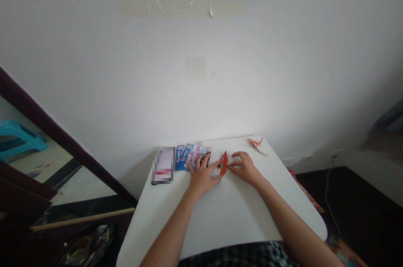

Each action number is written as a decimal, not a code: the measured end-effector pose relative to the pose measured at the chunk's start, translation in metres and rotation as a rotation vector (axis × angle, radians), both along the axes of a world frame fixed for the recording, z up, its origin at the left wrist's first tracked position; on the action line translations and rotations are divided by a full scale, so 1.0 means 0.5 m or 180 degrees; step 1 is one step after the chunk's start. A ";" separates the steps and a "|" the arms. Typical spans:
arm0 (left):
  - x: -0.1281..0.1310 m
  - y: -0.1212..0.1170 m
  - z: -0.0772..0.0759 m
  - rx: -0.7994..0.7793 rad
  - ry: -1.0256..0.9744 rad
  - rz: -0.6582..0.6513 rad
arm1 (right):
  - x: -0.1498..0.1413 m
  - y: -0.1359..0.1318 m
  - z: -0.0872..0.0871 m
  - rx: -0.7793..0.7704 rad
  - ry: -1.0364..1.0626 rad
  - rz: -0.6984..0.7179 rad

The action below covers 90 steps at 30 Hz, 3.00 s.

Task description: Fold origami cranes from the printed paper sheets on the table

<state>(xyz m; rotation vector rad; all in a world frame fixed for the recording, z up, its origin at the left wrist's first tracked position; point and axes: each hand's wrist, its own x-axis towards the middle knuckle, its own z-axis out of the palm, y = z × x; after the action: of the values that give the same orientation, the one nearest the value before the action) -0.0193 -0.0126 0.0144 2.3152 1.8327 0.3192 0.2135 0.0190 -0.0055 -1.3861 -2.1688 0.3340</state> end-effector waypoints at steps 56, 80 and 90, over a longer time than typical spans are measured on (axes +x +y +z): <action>-0.006 0.006 0.013 -0.0317 0.0138 0.0147 | -0.051 -0.020 0.012 -0.0094 -0.1101 -0.0601; -0.003 -0.005 0.018 -0.0278 0.0153 0.0121 | -0.060 -0.003 0.001 -0.0223 -0.1256 -0.1026; -0.005 -0.004 0.011 -0.0207 0.0133 -0.0074 | -0.030 0.000 0.006 -0.0211 -0.0411 -0.0886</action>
<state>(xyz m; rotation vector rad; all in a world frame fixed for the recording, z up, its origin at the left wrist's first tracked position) -0.0217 -0.0145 0.0201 2.3145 1.8055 0.2065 0.1985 0.0189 -0.0023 -1.7647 -2.0431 0.2179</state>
